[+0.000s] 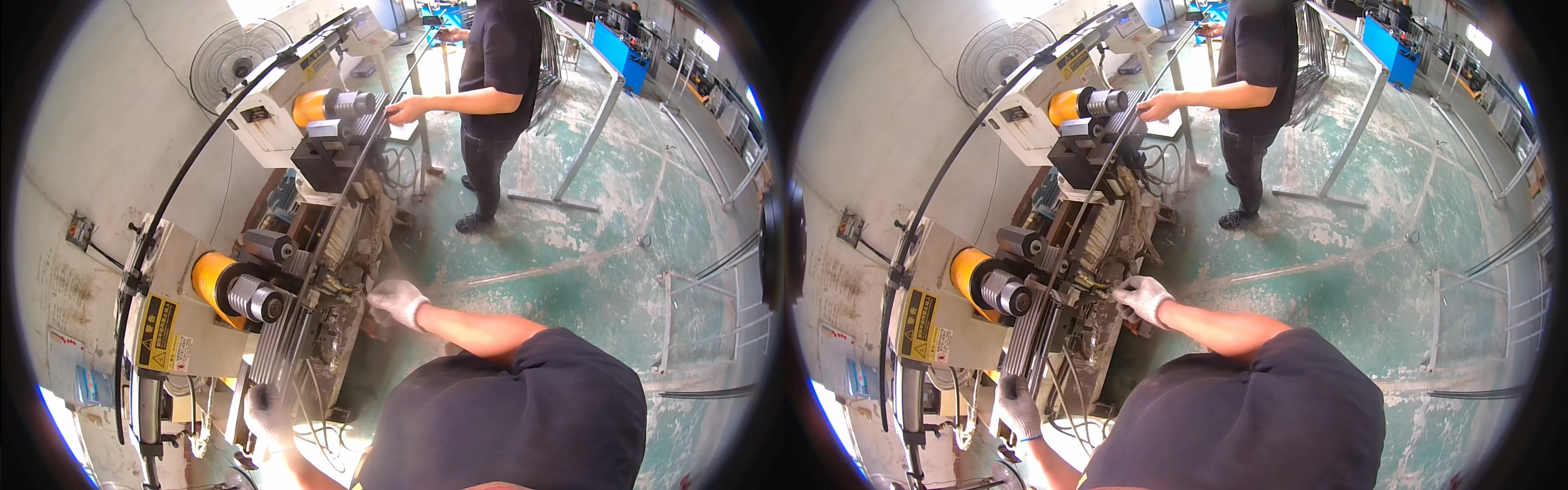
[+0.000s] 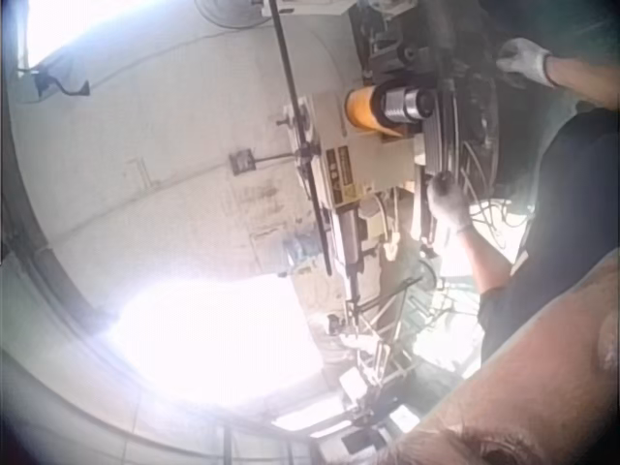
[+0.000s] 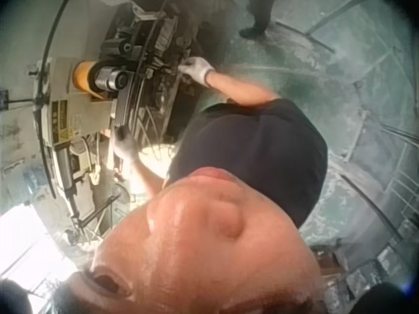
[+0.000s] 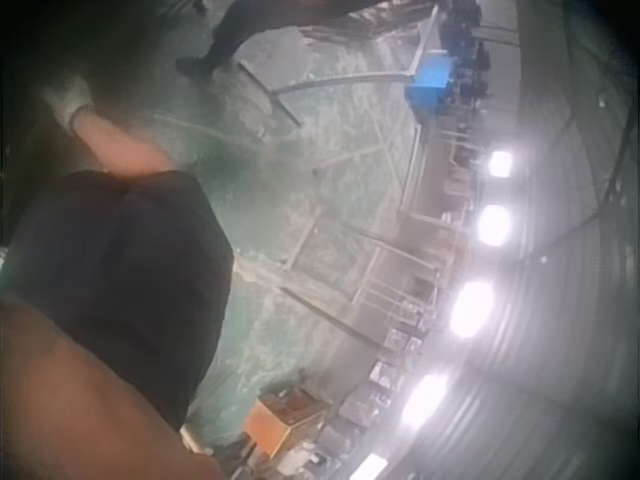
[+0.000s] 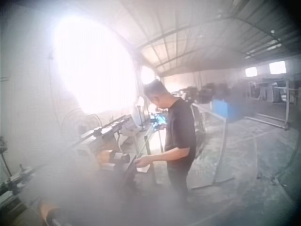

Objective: The person measures a metal rod on a wooden workbench using a tape measure, then moves to a bending machine to position and cut the rod. The person handles the rod and machine controls while another worker stands nearby.

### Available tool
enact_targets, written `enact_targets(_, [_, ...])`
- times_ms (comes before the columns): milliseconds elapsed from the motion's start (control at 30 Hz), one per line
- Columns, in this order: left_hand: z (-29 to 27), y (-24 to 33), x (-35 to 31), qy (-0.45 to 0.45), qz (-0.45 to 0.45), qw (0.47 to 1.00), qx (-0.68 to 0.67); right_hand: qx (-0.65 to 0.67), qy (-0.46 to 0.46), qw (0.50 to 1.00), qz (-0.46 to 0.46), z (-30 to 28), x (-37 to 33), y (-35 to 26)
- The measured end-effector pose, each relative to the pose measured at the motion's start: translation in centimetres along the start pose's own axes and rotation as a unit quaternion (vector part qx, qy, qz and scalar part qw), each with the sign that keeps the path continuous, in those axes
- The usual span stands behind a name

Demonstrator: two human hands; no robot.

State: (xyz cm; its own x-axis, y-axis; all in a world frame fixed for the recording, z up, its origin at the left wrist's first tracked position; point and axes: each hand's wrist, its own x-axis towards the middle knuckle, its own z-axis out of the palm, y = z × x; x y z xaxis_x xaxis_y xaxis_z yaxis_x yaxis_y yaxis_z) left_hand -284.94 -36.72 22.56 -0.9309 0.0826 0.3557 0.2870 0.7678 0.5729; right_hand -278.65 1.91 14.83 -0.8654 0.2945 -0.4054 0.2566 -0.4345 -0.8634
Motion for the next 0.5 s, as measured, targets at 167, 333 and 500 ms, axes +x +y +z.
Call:
enact_targets(167, [0.2, 0.1, 0.7, -0.009, -0.005, 1.0, 0.004, 0.007, 0.049, 0.998, 0.026, -2.8, -0.5, 2.7])
enact_targets(333, [0.4, -0.3, 1.3, -0.002, 0.015, 0.999, 0.035, 0.019, 0.068, 0.997, 0.032, -4.1, -0.9, 4.0])
enact_targets(500, [0.5, -1.1, 1.5, 0.016, 0.015, 0.999, 0.026, -0.006, 0.083, 0.996, 0.036, -4.4, -1.3, 5.0])
